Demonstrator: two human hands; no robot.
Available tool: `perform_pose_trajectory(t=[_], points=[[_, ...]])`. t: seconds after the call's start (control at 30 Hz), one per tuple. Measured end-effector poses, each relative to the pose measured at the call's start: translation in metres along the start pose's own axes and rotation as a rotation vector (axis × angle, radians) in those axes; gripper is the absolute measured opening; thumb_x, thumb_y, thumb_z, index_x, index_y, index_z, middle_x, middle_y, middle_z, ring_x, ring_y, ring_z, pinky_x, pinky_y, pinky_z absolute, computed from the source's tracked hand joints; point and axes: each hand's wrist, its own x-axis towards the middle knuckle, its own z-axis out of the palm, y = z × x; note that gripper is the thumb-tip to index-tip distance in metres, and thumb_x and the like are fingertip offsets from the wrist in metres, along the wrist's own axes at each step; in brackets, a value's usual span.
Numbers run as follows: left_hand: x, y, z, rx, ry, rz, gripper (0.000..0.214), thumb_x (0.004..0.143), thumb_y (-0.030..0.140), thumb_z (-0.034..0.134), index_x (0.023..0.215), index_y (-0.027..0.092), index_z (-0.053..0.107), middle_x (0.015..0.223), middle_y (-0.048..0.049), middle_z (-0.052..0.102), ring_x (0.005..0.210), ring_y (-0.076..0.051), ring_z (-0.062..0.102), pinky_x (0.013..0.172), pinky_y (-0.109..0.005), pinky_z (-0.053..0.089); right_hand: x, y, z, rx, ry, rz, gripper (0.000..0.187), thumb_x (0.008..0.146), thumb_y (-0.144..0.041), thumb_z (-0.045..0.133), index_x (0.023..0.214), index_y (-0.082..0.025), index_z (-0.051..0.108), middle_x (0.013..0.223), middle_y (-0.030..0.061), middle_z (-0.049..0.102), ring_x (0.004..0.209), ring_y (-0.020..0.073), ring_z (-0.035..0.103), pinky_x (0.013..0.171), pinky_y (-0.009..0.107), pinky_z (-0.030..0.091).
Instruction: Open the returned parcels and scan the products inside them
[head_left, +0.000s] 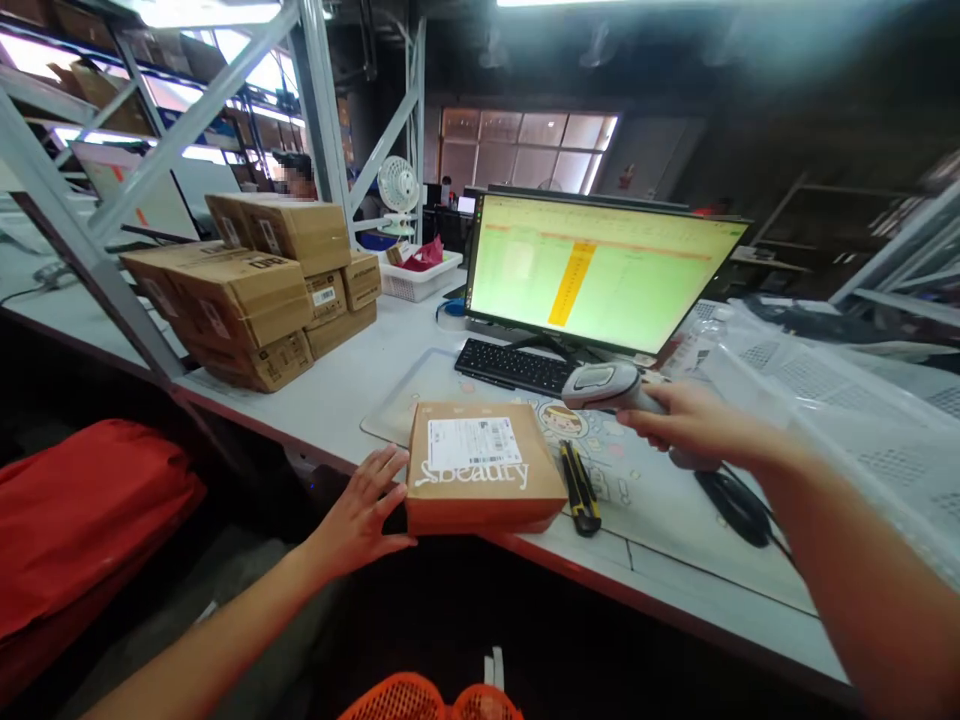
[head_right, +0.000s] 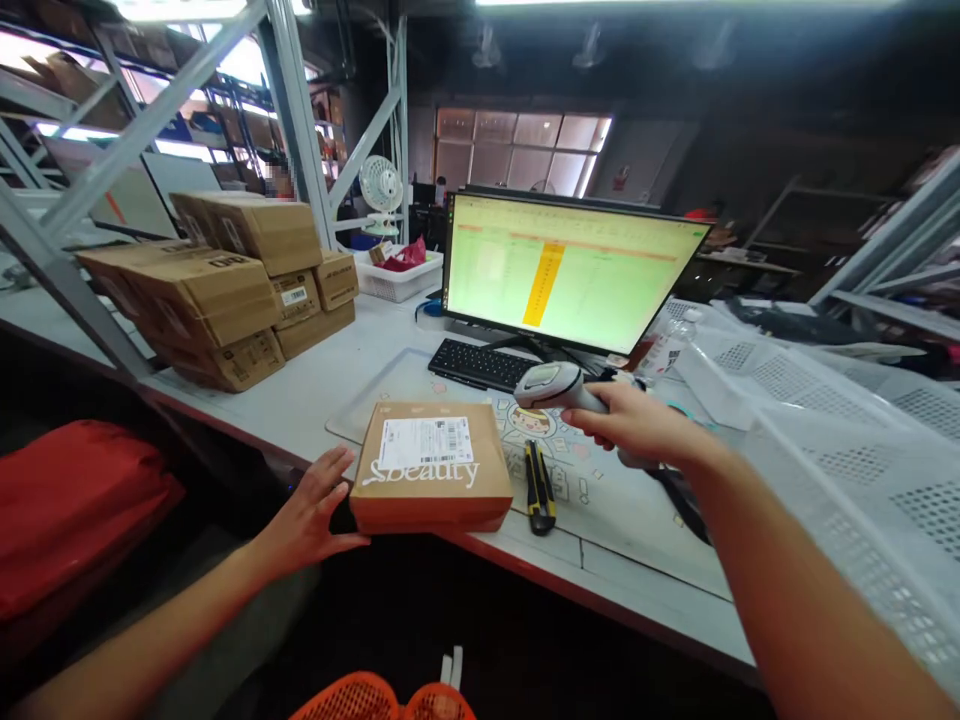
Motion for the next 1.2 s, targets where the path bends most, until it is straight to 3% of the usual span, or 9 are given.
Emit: perform_pose_trajectory(t=[0.07,0.2,0.27,0.4,0.57,0.67,0.77,0.87,1.2], points=[[0.005,-0.008,0.008,0.009,0.004,0.016,0.113,0.085,0.023,0.081,0.168,0.029,0.004,0.157,-0.0216,0.045,0.157,-0.036,0.029,0.123,-0.061,0.032,0.0,0.028,0.017,-0.008,-0.095,0.042,0.031,0.087,-0.052,0.061,0.089,-0.021,0.064,0.071,0.0046,0.069,0.063,0.0205,0.066,0.052,0.029,0.051],[0.021,-0.017,0.017,-0.149,0.033,0.042,0.112,0.08,0.034,0.083,0.166,0.034,0.01,0.151,-0.0175,0.052,0.15,-0.037,0.042,0.122,-0.062,0.034,-0.009,0.075,0.056,-0.238,0.032,0.264,0.023,0.093,-0.037,0.052,0.099,-0.018,0.064,0.096,0.0124,0.075,0.089,0.0279,0.073,0.077,0.036,0.057],[0.032,-0.024,0.019,-0.28,0.063,-0.103,0.121,0.073,0.049,0.087,0.166,0.031,0.012,0.156,-0.0199,0.045,0.147,-0.041,0.043,0.121,-0.063,0.035,-0.017,0.092,0.075,-0.355,0.048,0.341,0.029,0.096,-0.034,0.048,0.108,-0.015,0.066,0.109,0.0179,0.074,0.1,0.0323,0.073,0.086,0.041,0.057],[0.058,-0.042,0.031,-0.55,0.2,-0.562,0.123,0.072,0.065,0.082,0.166,0.023,0.014,0.167,-0.0214,0.026,0.155,-0.043,0.029,0.126,-0.062,0.027,-0.032,0.108,0.097,-0.435,0.055,0.4,0.046,0.097,-0.031,0.046,0.134,-0.007,0.057,0.121,0.0265,0.07,0.111,0.0399,0.07,0.093,0.049,0.053],[0.072,-0.052,0.053,-0.837,0.172,-0.904,0.119,0.069,0.07,0.082,0.161,0.017,0.029,0.155,-0.0204,0.048,0.144,-0.04,0.046,0.121,-0.053,0.04,-0.021,0.096,0.076,-0.519,0.112,0.357,0.053,0.096,-0.04,0.051,0.135,-0.006,0.062,0.122,0.0255,0.07,0.114,0.0408,0.067,0.093,0.049,0.053],[0.07,-0.051,0.057,-0.851,0.145,-0.944,0.119,0.065,0.068,0.087,0.158,0.016,0.034,0.146,-0.0192,0.056,0.136,-0.038,0.055,0.115,-0.049,0.047,0.022,0.081,0.057,-0.483,0.202,0.202,0.046,0.096,-0.022,0.044,0.136,-0.011,0.064,0.134,0.0181,0.067,0.125,0.0313,0.062,0.103,0.037,0.048],[0.067,-0.052,0.056,-0.829,0.148,-0.947,0.115,0.064,0.068,0.087,0.155,0.018,0.039,0.142,-0.0175,0.06,0.133,-0.037,0.057,0.114,-0.049,0.048,0.075,0.071,0.06,-0.427,0.032,0.118,0.039,0.093,-0.009,0.046,0.12,-0.014,0.073,0.124,0.0118,0.073,0.118,0.0234,0.065,0.098,0.026,0.046],[0.066,-0.053,0.055,-0.818,0.137,-0.947,0.112,0.063,0.067,0.088,0.153,0.017,0.042,0.141,-0.0173,0.06,0.134,-0.037,0.056,0.115,-0.049,0.047,0.112,0.07,0.076,-0.426,-0.048,0.117,0.032,0.092,-0.006,0.049,0.11,-0.013,0.075,0.116,0.0123,0.075,0.11,0.023,0.067,0.09,0.026,0.047],[0.067,-0.052,0.058,-0.882,0.145,-0.954,0.114,0.066,0.067,0.086,0.155,0.017,0.037,0.145,-0.0187,0.058,0.135,-0.038,0.055,0.114,-0.049,0.048,0.133,0.082,0.092,-0.49,-0.128,0.12,0.02,0.103,-0.029,0.059,0.109,-0.014,0.07,0.115,0.0095,0.071,0.108,0.0216,0.066,0.097,0.041,0.051]])
